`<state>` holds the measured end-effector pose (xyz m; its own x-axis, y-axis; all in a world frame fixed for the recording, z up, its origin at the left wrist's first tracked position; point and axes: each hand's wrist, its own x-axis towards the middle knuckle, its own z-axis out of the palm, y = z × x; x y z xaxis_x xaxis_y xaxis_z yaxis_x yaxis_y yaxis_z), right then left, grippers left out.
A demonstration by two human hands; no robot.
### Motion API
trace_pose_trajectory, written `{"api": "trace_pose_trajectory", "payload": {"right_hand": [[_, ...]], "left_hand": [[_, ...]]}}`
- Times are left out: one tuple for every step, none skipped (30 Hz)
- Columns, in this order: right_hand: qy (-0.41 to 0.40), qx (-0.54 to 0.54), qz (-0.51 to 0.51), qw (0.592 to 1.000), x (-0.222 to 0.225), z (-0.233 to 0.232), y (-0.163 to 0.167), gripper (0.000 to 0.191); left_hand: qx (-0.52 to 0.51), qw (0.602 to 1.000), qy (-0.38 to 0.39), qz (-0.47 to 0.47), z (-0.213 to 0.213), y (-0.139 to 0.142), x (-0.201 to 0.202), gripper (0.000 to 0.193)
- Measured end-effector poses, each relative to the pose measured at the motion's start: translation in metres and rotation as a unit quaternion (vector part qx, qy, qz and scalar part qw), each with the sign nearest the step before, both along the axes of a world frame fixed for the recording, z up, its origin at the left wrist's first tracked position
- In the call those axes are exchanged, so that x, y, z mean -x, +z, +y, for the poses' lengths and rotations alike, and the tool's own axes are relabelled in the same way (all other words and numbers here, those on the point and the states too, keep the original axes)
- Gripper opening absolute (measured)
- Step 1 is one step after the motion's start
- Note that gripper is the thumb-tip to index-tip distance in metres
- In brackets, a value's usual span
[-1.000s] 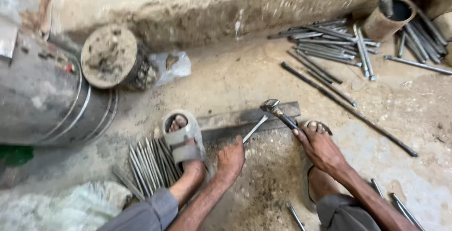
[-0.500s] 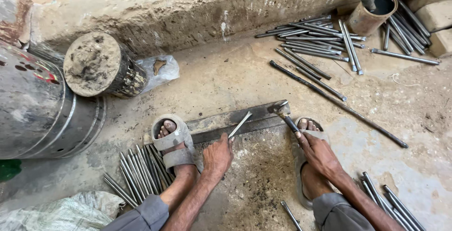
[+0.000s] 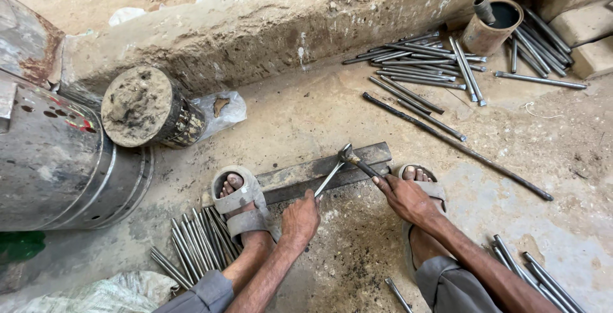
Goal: The person sits on the floor and repeatedly hammers metal rods on an anvil. They pick up rods from a pile, place them on the anvil, and strike them with a hammer to shape the ends. Finished rods are set aside.
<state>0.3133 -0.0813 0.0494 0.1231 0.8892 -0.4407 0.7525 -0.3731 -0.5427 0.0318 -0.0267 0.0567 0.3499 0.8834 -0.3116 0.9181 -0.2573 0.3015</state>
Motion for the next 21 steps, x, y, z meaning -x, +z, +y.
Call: {"api": "trace_pose_trajectory", "payload": {"right_hand": [[-0.002, 0.012, 0.005, 1.000, 0.000, 0.000, 0.007, 0.064], [-0.012, 0.018, 0.005, 1.000, -0.001, 0.000, 0.015, 0.062], [-0.019, 0.025, 0.005, 0.999, -0.001, 0.001, 0.023, 0.060], [-0.024, 0.034, 0.005, 0.999, -0.001, 0.000, 0.031, 0.058], [-0.033, 0.011, 0.018, 0.999, -0.001, -0.001, 0.039, 0.057], [-0.045, -0.014, 0.029, 0.998, -0.002, -0.003, 0.045, 0.056], [-0.057, -0.039, 0.041, 0.997, -0.003, -0.006, 0.048, 0.055], [-0.066, -0.071, 0.048, 0.994, -0.002, -0.009, 0.049, 0.055], [-0.075, -0.103, 0.054, 0.990, -0.001, -0.012, 0.047, 0.056], [-0.084, -0.137, 0.060, 0.985, 0.000, -0.015, 0.043, 0.056], [-0.083, -0.158, 0.085, 0.980, 0.003, -0.017, 0.036, 0.057], [-0.080, -0.179, 0.110, 0.974, 0.007, -0.018, 0.029, 0.057], [-0.078, -0.201, 0.135, 0.967, 0.010, -0.018, 0.022, 0.058], [-0.047, -0.134, 0.080, 0.987, 0.010, -0.017, 0.017, 0.056], [-0.015, -0.067, 0.022, 0.997, 0.010, -0.015, 0.013, 0.055], [0.018, -0.001, -0.038, 0.999, 0.008, -0.013, 0.013, 0.054], [0.040, -0.077, -0.072, 0.994, 0.003, -0.011, 0.015, 0.054], [0.054, -0.156, -0.101, 0.981, 0.000, -0.011, 0.019, 0.054], [0.073, -0.238, -0.134, 0.959, -0.004, -0.006, 0.025, 0.055], [0.062, -0.229, -0.089, 0.967, -0.008, -0.006, 0.032, 0.056], [0.043, -0.206, -0.039, 0.977, -0.009, -0.011, 0.038, 0.056]], "left_hand": [[0.011, 1.000, 0.005, -0.002, 0.000, 0.000, 0.000, 0.029], [0.022, 1.000, 0.011, -0.004, 0.000, 0.000, 0.000, 0.029], [0.008, 1.000, 0.006, -0.010, 0.001, 0.000, 0.001, 0.029], [-0.003, 1.000, 0.003, -0.014, 0.001, -0.001, 0.001, 0.029], [-0.015, 1.000, 0.000, -0.019, 0.001, -0.003, 0.002, 0.029], [-0.001, 1.000, 0.000, -0.014, 0.002, -0.004, 0.002, 0.027], [0.013, 1.000, 0.000, -0.009, 0.002, -0.006, 0.002, 0.026], [0.030, 1.000, 0.000, -0.004, 0.002, -0.008, 0.003, 0.025], [0.033, 0.999, 0.004, -0.006, 0.001, -0.010, 0.003, 0.026], [0.033, 0.999, 0.006, -0.009, 0.001, -0.012, 0.003, 0.026], [0.034, 0.999, 0.009, -0.011, 0.000, -0.013, 0.003, 0.027], [0.037, 0.999, 0.011, -0.009, 0.000, -0.014, 0.003, 0.027], [0.039, 0.999, 0.012, -0.006, 0.000, -0.013, 0.004, 0.027], [0.038, 0.999, 0.011, -0.004, 0.000, -0.013, 0.005, 0.027], [0.028, 1.000, 0.005, -0.012, 0.001, -0.013, 0.005, 0.026], [0.016, 1.000, 0.003, -0.021, 0.001, -0.012, 0.006, 0.026], [0.005, 1.000, 0.001, -0.027, 0.002, -0.011, 0.007, 0.027], [-0.021, 1.000, -0.011, -0.018, 0.001, -0.011, 0.008, 0.023], [-0.052, 0.998, -0.017, -0.013, 0.002, -0.011, 0.008, 0.020], [-0.066, 0.998, -0.015, -0.009, 0.001, -0.012, 0.008, 0.019], [-0.032, 0.999, 0.006, -0.007, -0.002, -0.013, 0.008, 0.022]]}}
